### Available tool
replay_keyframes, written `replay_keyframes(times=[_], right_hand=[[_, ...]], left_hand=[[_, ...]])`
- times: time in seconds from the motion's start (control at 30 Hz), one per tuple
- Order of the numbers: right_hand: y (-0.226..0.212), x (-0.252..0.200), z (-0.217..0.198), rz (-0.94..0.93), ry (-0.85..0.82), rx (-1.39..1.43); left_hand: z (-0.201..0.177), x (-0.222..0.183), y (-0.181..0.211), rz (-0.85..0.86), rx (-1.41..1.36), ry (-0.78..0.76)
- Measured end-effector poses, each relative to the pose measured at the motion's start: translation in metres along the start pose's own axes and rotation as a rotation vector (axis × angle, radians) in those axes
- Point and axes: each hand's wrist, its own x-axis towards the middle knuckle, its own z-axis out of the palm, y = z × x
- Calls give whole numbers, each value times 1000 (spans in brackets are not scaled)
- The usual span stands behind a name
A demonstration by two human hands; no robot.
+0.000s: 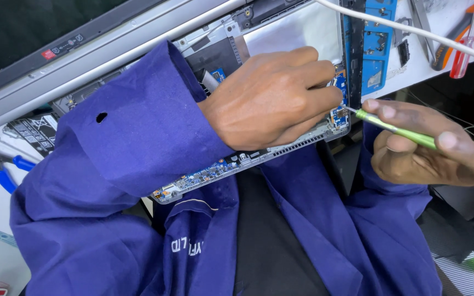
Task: The person repairs an opened laptop on a workbench, using a green-handled screwdriver to unscrew components from the motherboard. They lift out the black battery pack, hold and turn it, then place it back into the chassis and continue unscrewing and adjusting parts inside the laptop.
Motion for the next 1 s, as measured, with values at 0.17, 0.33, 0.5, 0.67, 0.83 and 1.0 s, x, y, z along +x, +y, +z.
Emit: replay_keyframes(times=[0.17, 0.33, 0.5, 0.67, 0.83, 1.0], right_hand=[[8, -21, -51, 276, -292, 80], [-11, 1, -30, 38, -107, -312], [-5, 4, -17, -12, 4, -239], [6, 16, 2, -94, 110, -276], [11, 25, 29, -72, 247, -72], [23, 29, 33, -80, 121, -123]], left_hand=[[-4, 3, 4, -65, -355, 60], [-9, 5, 7, -75, -474, 80], [-9, 4, 9, -39, -515, 100], [-8, 1, 0, -53, -451, 71], [2, -2, -12, -39, -20, 62], [9, -6, -15, -134, 338, -78]])
